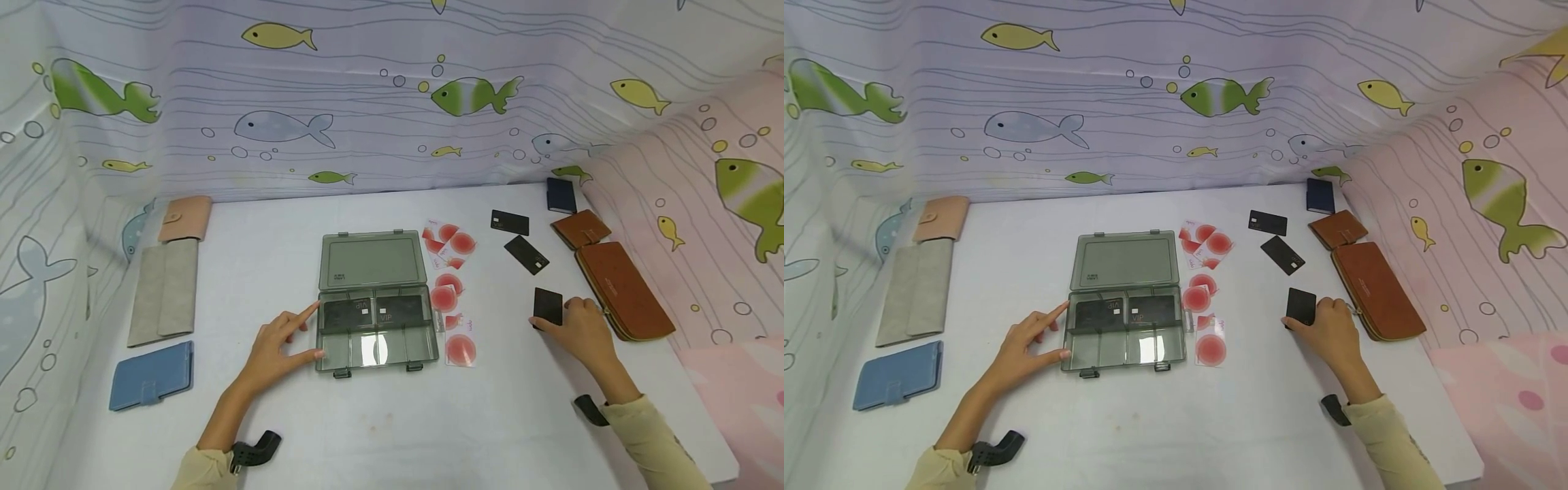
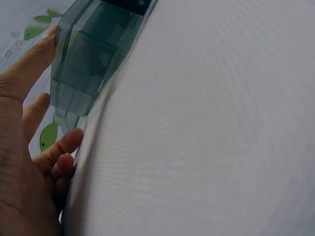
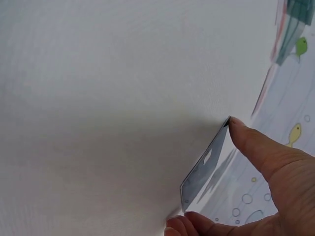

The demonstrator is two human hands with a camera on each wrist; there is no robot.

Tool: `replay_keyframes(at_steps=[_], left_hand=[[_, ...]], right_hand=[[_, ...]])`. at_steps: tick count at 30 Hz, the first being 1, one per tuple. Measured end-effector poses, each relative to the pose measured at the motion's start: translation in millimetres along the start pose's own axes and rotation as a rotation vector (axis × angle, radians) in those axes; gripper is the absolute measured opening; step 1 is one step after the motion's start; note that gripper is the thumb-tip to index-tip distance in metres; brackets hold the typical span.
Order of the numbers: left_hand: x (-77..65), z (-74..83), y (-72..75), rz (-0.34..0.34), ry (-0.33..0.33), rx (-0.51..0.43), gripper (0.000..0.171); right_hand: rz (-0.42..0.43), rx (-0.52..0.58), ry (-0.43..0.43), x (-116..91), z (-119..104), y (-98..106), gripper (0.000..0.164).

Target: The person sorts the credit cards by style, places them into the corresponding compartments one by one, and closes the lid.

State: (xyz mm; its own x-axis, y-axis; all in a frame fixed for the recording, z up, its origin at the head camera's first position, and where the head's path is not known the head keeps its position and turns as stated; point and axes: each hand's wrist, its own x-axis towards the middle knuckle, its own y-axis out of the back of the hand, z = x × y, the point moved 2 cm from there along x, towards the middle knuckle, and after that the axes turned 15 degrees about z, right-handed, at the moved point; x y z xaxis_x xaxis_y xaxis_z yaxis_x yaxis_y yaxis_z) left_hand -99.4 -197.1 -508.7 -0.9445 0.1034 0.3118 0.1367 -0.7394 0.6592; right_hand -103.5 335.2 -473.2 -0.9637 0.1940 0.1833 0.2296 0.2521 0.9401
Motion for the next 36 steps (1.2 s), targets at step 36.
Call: replay_keyframes(at_steps=[36], left_hand=[[0.3, 1.8, -0.1, 0.004, 0.002, -0.007, 0.087]], right_hand=[[-0.155, 0.084, 0.029, -1.2, -0.9, 5.2, 0.054]])
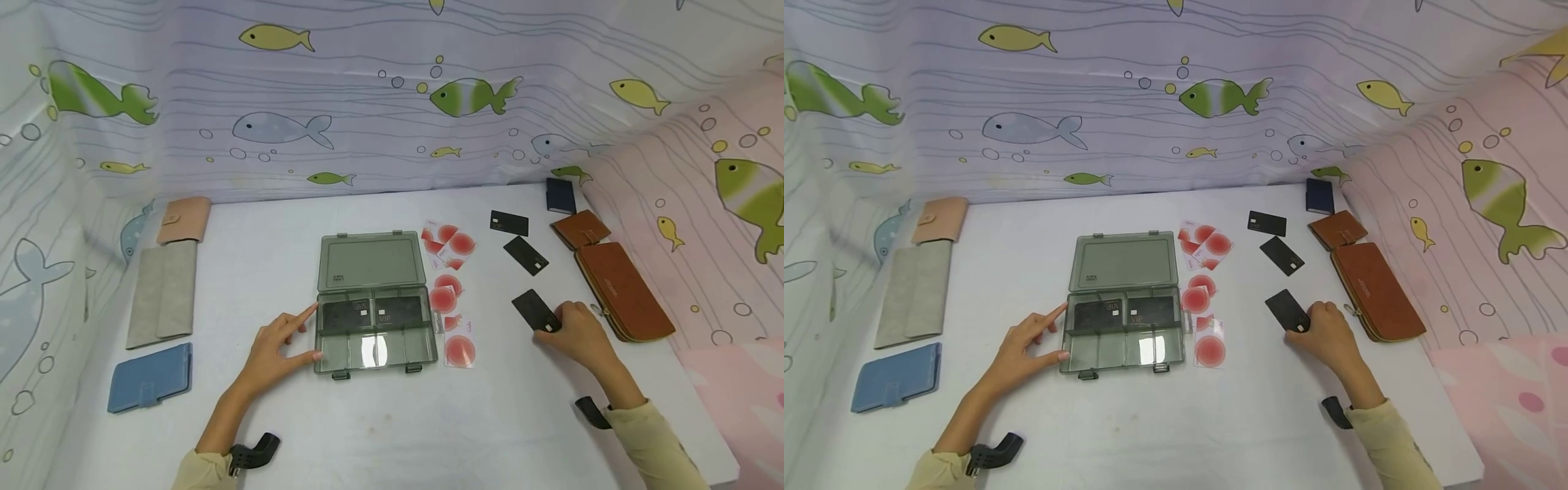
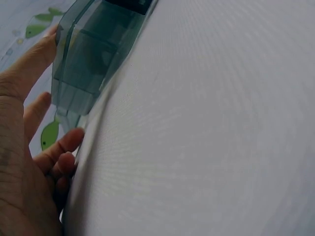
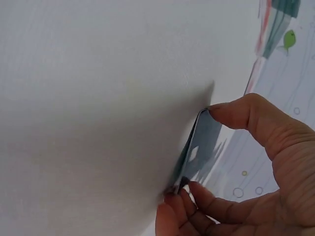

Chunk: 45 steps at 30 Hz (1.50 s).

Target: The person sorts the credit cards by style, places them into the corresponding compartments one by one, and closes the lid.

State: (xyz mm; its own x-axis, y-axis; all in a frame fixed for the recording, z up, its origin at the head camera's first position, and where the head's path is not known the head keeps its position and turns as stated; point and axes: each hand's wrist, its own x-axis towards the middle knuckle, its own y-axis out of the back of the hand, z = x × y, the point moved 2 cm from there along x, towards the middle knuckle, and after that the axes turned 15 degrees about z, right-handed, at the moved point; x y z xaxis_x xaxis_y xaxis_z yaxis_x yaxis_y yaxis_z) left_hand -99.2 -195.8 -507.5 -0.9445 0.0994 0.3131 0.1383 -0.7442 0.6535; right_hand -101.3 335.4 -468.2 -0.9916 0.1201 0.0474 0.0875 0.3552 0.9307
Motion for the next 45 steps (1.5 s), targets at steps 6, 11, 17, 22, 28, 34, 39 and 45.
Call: replay_keyframes(at_steps=[6, 11, 17, 22, 28, 34, 39, 45], left_hand=[[-1.3, 0.8, 0.1, -0.004, 0.010, 0.001, 0.087], [-1.8, 1.6, 0.6, -0.003, 0.010, 0.001, 0.087], [-1.4, 1.9, 1.1, 0.006, -0.006, 0.002, 0.086], [-0.6, 1.7, 1.2, 0.010, -0.013, -0.002, 0.086], [0.0, 1.8, 0.5, 0.008, -0.014, -0.007, 0.087], [0.5, 2.7, 0.2, 0.006, -0.015, -0.010, 0.087], [0.6, 2.8, 0.9, 0.006, -0.014, -0.007, 0.087], [-0.3, 2.9, 1.7, 0.005, -0.008, -0.011, 0.087]], right_hand=[[0.025, -0.002, 0.056, 3.6, -2.7, -4.0, 0.054], [0.022, -0.002, 0.107, 2.5, -2.8, -3.0, 0.060], [-0.004, 0.012, 0.135, 1.6, -1.8, -0.9, 0.065], [0.004, -0.015, 0.170, 0.8, -4.3, 0.0, 0.065], [0.131, -0.039, 0.283, 0.6, -8.1, -2.2, 0.059], [0.269, 0.056, 0.414, 3.2, -12.2, -11.3, 0.057], [0.281, 0.135, 0.479, 8.3, -24.1, -16.9, 0.059], [0.217, 0.191, 0.504, 17.0, -55.3, -17.1, 0.061]])
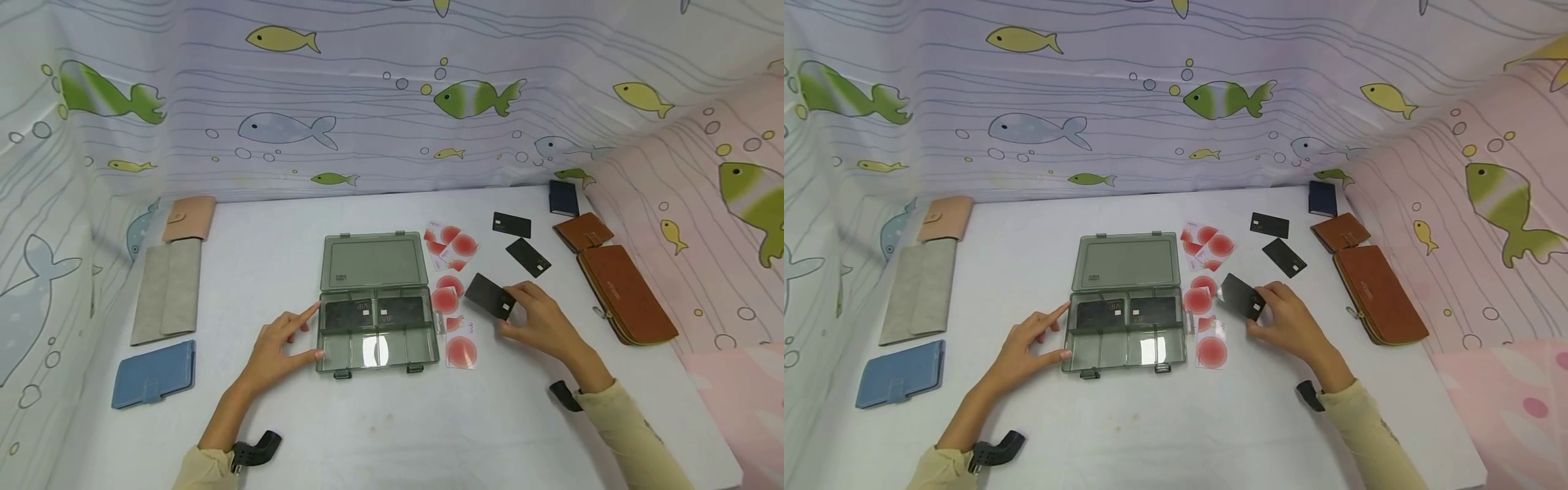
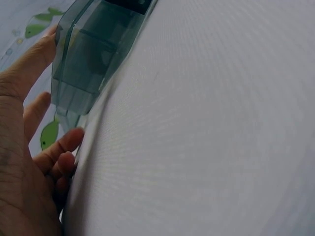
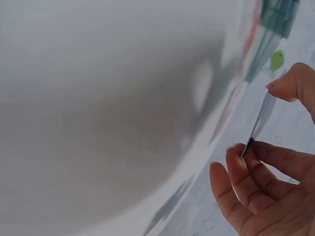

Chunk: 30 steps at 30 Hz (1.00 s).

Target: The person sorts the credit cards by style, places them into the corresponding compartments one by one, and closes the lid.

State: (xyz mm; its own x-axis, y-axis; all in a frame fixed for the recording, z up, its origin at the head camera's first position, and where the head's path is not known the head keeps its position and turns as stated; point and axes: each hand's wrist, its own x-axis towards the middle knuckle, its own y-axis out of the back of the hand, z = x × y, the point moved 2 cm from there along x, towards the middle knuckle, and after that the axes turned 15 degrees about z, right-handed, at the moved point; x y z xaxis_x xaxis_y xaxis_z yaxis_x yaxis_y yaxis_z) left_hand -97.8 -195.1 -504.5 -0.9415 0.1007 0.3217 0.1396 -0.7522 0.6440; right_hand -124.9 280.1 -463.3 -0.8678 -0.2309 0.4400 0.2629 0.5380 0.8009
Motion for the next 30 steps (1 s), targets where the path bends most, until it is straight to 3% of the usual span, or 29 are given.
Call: replay_keyframes(at_steps=[5, 16, 23, 30], left_hand=[[-0.6, -0.6, 0.2, 0.000, 0.001, -0.001, 0.086], [0.1, -2.8, -0.3, -0.009, 0.009, 0.015, 0.086], [-0.1, -3.5, -0.8, -0.009, 0.012, 0.012, 0.086], [-0.3, -4.2, -1.1, -0.005, 0.009, 0.012, 0.086]], right_hand=[[-0.030, 0.056, 0.044, 21.1, -27.1, -9.7, 0.058], [-0.023, 0.100, 0.325, 47.4, -79.2, -38.1, 0.055], [-0.050, 0.060, 0.506, 57.0, -96.2, -52.0, 0.050], [-0.126, 0.029, 0.505, 63.2, -101.7, -54.8, 0.046]])
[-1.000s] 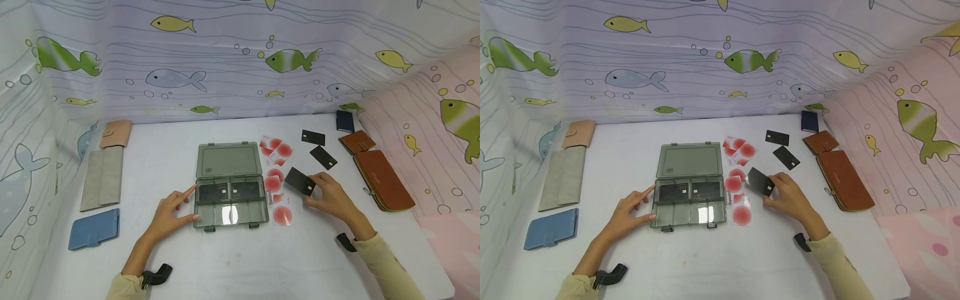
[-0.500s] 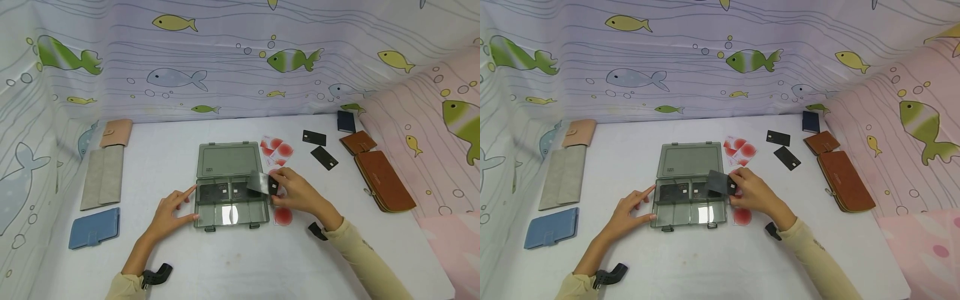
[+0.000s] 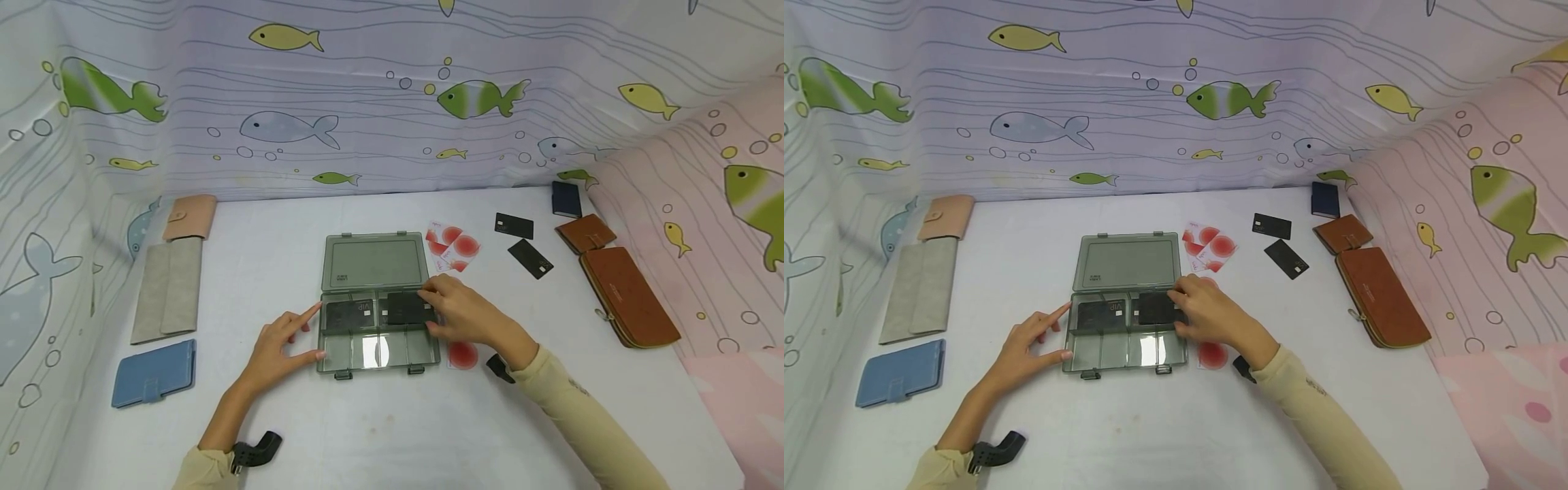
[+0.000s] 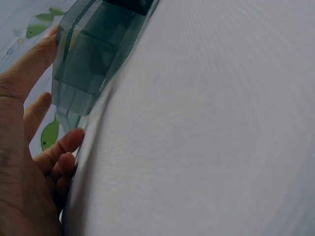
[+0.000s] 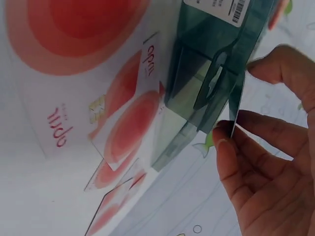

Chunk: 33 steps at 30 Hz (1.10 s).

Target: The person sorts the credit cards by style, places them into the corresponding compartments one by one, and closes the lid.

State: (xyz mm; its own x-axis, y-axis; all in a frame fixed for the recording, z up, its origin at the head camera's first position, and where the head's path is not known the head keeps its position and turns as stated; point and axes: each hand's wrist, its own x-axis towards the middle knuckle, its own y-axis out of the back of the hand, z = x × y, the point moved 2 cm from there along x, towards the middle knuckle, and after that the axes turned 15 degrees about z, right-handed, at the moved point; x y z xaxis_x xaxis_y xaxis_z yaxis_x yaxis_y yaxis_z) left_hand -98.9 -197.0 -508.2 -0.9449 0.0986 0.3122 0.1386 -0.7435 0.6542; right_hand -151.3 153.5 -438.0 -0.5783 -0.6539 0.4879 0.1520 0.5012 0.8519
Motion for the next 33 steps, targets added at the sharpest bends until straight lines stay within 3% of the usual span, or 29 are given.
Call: replay_keyframes(at_steps=[5, 11, 16, 25, 33], left_hand=[[-0.9, -0.4, -1.0, 0.001, -0.003, -0.002, 0.086], [-1.2, 0.3, -1.5, 0.004, -0.010, 0.003, 0.087], [-0.8, 2.3, -0.2, 0.009, -0.011, 0.000, 0.086], [-1.4, 3.5, 1.1, 0.012, -0.005, 0.006, 0.086], [-0.4, 3.1, 0.4, 0.004, -0.001, -0.003, 0.087]], right_hand=[[-0.029, 0.000, -0.015, 1.5, 0.3, -1.0, 0.046], [0.027, 0.043, -0.093, -7.9, 9.1, 2.8, 0.048], [0.070, 0.047, -0.265, -26.5, 36.1, 13.2, 0.054], [0.125, -0.047, -0.659, -73.7, 119.8, 31.5, 0.059], [0.046, -0.124, -0.883, -103.2, 161.1, 47.9, 0.061]])
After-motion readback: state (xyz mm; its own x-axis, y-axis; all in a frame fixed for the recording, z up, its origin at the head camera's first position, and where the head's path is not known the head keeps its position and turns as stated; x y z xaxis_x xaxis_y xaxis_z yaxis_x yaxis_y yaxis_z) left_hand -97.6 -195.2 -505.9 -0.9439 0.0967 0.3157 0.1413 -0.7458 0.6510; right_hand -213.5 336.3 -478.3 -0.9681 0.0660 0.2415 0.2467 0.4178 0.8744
